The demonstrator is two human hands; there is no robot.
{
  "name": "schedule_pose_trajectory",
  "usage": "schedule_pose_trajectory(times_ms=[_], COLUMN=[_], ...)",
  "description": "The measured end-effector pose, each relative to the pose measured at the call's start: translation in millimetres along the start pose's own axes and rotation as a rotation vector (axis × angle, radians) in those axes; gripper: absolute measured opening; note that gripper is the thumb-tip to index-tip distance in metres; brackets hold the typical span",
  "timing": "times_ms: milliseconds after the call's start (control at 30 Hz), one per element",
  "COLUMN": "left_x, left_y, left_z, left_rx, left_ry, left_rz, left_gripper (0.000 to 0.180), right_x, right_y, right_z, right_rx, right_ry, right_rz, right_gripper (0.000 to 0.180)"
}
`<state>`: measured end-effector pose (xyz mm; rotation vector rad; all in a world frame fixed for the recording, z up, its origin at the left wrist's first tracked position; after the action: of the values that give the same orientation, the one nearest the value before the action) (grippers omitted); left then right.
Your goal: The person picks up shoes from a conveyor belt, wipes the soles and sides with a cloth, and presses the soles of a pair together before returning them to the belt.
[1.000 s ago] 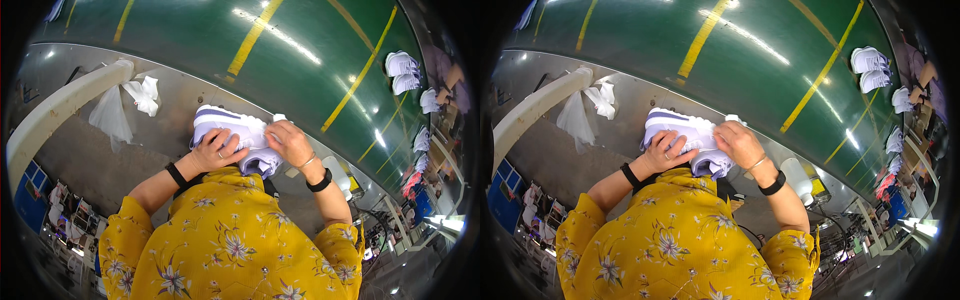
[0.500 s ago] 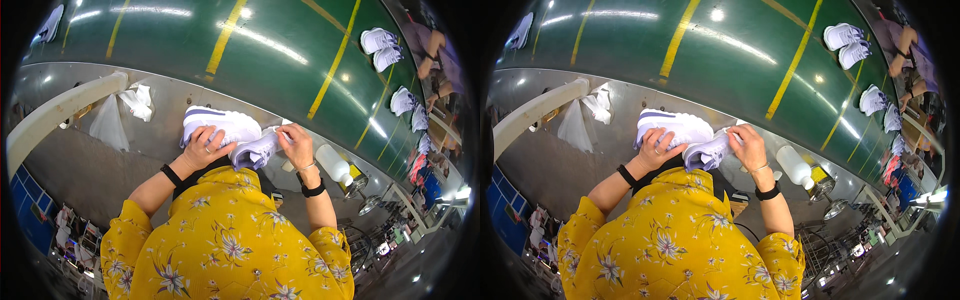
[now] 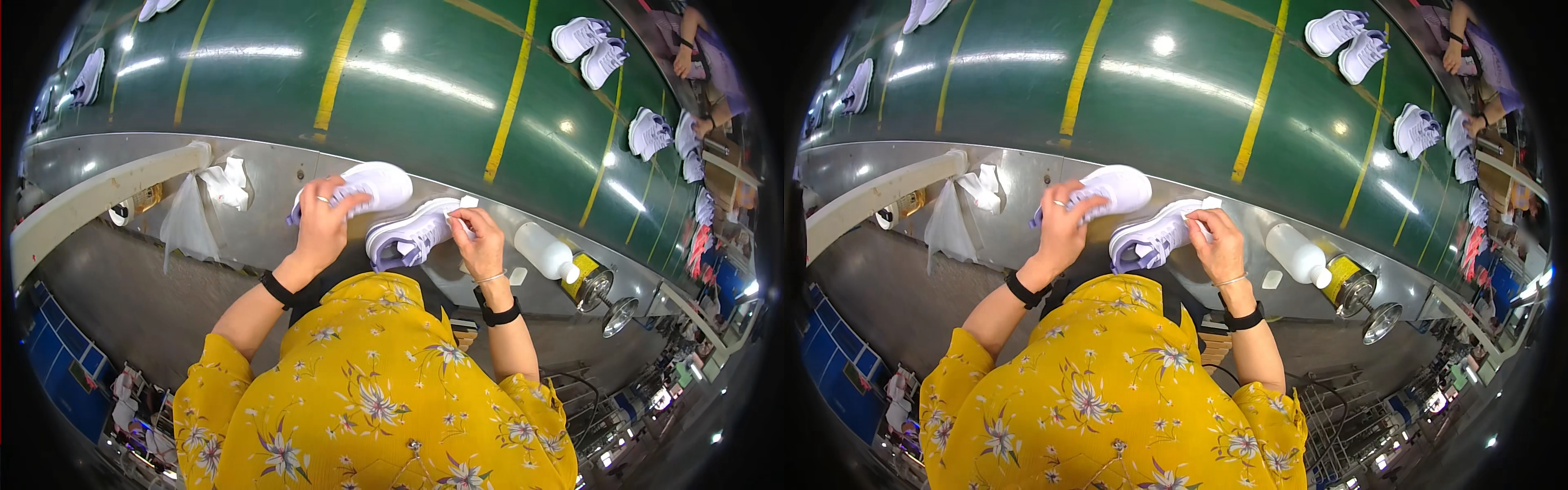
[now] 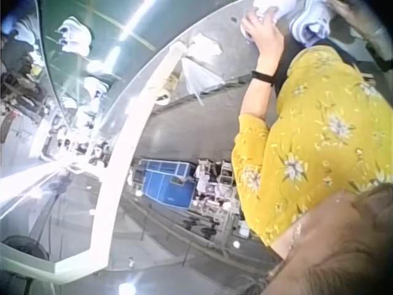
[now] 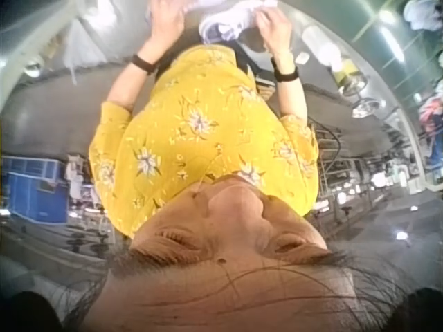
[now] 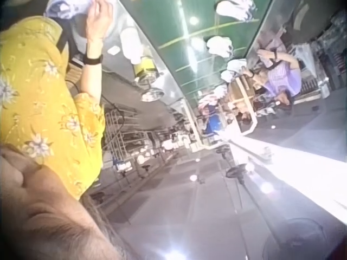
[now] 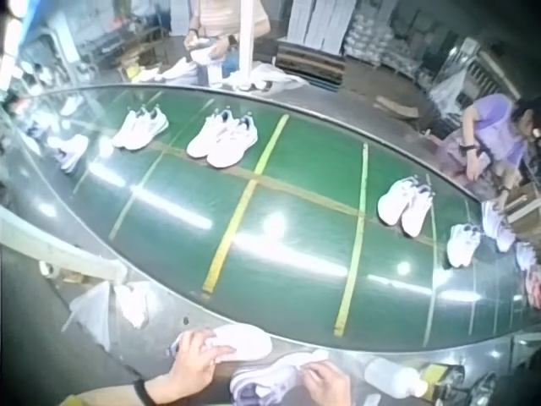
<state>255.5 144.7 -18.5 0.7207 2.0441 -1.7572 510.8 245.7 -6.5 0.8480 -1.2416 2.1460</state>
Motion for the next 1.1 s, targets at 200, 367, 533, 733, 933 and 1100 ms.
schedule_pose_trajectory(times_ms=[200, 367, 533, 733, 933, 1100], left_x=[38, 30, 20, 13, 10, 8], left_y=[-18, -22, -26, -27, -29, -29], left_z=[-16, -16, -11, -12, -16, -12], left_rx=[-0.243, -0.473, -0.542, -0.547, -0.549, -0.530], left_ry=[-0.556, -0.868, -0.953, -0.950, -0.895, -0.790], left_rz=[0.726, 1.367, 1.455, 1.462, 1.472, 1.390], left_gripper=[0.065, 0.070, 0.067, 0.067, 0.073, 0.072], right_x=[-7, -2, -5, -10, -11, -7], right_y=[-12, -13, -16, -22, -19, -19], right_z=[8, 16, 23, 30, 33, 40], right_rx=[-0.087, -0.094, -0.119, -0.156, -0.154, -0.155], right_ry=[0.042, 0.024, 0.012, 0.012, 0.041, 0.029], right_rz=[-0.040, -0.048, -0.079, -0.060, -0.051, -0.034], right_gripper=[0.012, 0.011, 0.010, 0.009, 0.010, 0.009])
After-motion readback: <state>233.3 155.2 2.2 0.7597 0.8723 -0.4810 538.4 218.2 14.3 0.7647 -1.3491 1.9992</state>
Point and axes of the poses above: each hand's wrist, its own z-axis away from the middle knuckle, its own y-axis out of the palm, x = y × z, the point moved 7 cm from there along -z, towards the middle knuckle, and after that the axes turned 15 degrees about y, right-handed, at the moved point
